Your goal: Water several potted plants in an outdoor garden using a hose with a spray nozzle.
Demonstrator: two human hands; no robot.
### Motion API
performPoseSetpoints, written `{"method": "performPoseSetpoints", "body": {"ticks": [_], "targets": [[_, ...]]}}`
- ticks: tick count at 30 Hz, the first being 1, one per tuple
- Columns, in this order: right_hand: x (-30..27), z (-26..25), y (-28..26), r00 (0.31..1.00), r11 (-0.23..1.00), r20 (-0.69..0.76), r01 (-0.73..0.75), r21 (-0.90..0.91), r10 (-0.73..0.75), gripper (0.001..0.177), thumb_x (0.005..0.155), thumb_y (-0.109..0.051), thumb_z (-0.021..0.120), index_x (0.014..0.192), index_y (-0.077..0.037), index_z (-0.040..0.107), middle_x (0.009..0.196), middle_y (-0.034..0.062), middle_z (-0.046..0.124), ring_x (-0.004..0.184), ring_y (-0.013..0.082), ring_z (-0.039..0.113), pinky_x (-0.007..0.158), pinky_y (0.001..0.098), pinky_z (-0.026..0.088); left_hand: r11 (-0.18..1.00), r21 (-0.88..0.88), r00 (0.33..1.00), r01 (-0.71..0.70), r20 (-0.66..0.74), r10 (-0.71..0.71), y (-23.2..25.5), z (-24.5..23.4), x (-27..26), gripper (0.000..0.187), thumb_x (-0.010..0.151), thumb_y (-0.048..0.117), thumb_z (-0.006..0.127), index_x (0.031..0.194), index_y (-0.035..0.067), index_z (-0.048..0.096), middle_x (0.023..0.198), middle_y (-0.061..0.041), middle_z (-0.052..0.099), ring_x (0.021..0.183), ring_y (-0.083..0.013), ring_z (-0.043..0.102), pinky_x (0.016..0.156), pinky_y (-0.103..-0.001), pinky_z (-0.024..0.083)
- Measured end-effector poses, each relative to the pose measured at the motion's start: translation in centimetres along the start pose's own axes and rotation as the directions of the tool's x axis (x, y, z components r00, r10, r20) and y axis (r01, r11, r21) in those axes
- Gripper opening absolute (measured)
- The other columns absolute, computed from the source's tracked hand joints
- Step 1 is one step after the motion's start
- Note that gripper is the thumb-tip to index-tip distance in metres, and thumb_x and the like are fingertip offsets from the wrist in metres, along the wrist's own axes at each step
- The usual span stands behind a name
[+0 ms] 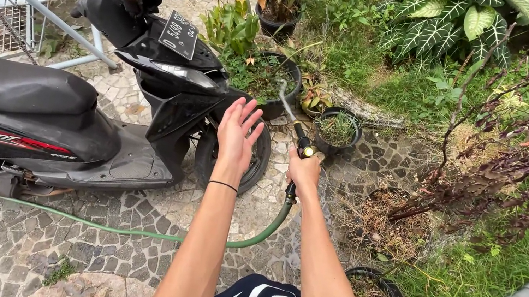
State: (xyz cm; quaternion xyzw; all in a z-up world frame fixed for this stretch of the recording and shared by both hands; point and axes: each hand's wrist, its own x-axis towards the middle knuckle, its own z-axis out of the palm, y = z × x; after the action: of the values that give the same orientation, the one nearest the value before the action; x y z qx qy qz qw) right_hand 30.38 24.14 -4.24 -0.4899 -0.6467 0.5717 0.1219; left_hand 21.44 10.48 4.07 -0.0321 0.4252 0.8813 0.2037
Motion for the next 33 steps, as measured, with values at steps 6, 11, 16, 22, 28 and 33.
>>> {"method": "performPoseSetpoints", "body": {"ticks": [6, 11, 16, 22, 28, 33], "targets": [[0.2, 0.3, 0.5, 0.996, 0.999, -0.081, 0.022, -0.034, -0.025, 0.043, 0.093, -0.036, 0.073, 0.074, 0.002, 0.064, 0.058, 0.0093, 0.064, 0.046, 0.0207, 0.062, 0.048, 0.0387, 0.051, 1.000, -0.010, 1.000, -0.001, -0.009, 0.001, 0.1, -0.4, -0.2, 0.041, 0.108, 0.029, 0.041, 0.143, 0.010, 0.049, 0.142, -0.010, 0.062, 0.126, -0.0224, 0.062, 0.100, -0.041, 0.052], [-0.1, 0.3, -0.3, 1.000, 0.999, 0.014, 0.015, -0.033, -0.014, 0.042, 0.092, -0.035, 0.073, 0.075, 0.002, 0.063, 0.059, 0.0102, 0.063, 0.046, 0.0226, 0.061, 0.047, 0.0411, 0.049, 1.000, 0.003, 1.000, -0.018, -0.017, 0.018, 0.7, -0.5, -0.6, 0.041, 0.108, 0.029, 0.041, 0.143, 0.010, 0.049, 0.142, -0.010, 0.062, 0.127, -0.0222, 0.062, 0.100, -0.040, 0.051], [0.1, 0.8, -0.7, 0.997, 0.992, -0.072, -0.011, -0.125, 0.003, 0.046, 0.094, -0.039, 0.073, 0.074, 0.002, 0.066, 0.058, 0.0091, 0.065, 0.047, 0.0207, 0.064, 0.051, 0.0370, 0.051, 1.000, -0.027, 1.000, -0.010, -0.011, 0.010, 1.1, -0.4, -0.7, 0.041, 0.108, 0.030, 0.042, 0.143, 0.009, 0.050, 0.141, -0.009, 0.062, 0.126, -0.0219, 0.061, 0.101, -0.041, 0.052], [-1.2, 0.9, -1.7, 0.998, 0.998, -0.040, 0.036, -0.045, -0.038, 0.044, 0.095, -0.037, 0.070, 0.075, 0.001, 0.064, 0.055, 0.0071, 0.062, 0.046, 0.0208, 0.061, 0.049, 0.0397, 0.050, 0.999, -0.028, 0.999, -0.044, 0.012, 0.045, 1.5, -0.4, -1.3, 0.041, 0.108, 0.029, 0.041, 0.142, 0.009, 0.049, 0.141, -0.009, 0.063, 0.126, -0.0221, 0.062, 0.101, -0.040, 0.052], [-1.7, 0.9, -1.4, 0.995, 0.999, 0.101, 0.022, 0.034, -0.026, 0.040, 0.093, -0.035, 0.071, 0.074, -0.002, 0.061, 0.056, 0.0039, 0.059, 0.044, 0.0177, 0.058, 0.045, 0.0376, 0.048, 0.999, -0.026, 0.999, -0.045, -0.010, 0.044, 1.9, -0.5, -1.7, 0.040, 0.108, 0.029, 0.042, 0.142, 0.009, 0.050, 0.140, -0.008, 0.063, 0.127, -0.0221, 0.062, 0.101, -0.040, 0.052], [-1.8, 1.0, -1.1, 0.999, 0.999, -0.019, 0.041, 0.020, -0.040, 0.043, 0.094, -0.035, 0.072, 0.072, 0.000, 0.061, 0.055, 0.0060, 0.060, 0.043, 0.0192, 0.058, 0.045, 0.0384, 0.047, 0.999, -0.028, 1.000, -0.028, 0.001, 0.028, 1.2, -0.9, -1.7, 0.040, 0.108, 0.029, 0.042, 0.142, 0.009, 0.051, 0.140, -0.009, 0.063, 0.126, -0.0224, 0.062, 0.101, -0.041, 0.052]]}}
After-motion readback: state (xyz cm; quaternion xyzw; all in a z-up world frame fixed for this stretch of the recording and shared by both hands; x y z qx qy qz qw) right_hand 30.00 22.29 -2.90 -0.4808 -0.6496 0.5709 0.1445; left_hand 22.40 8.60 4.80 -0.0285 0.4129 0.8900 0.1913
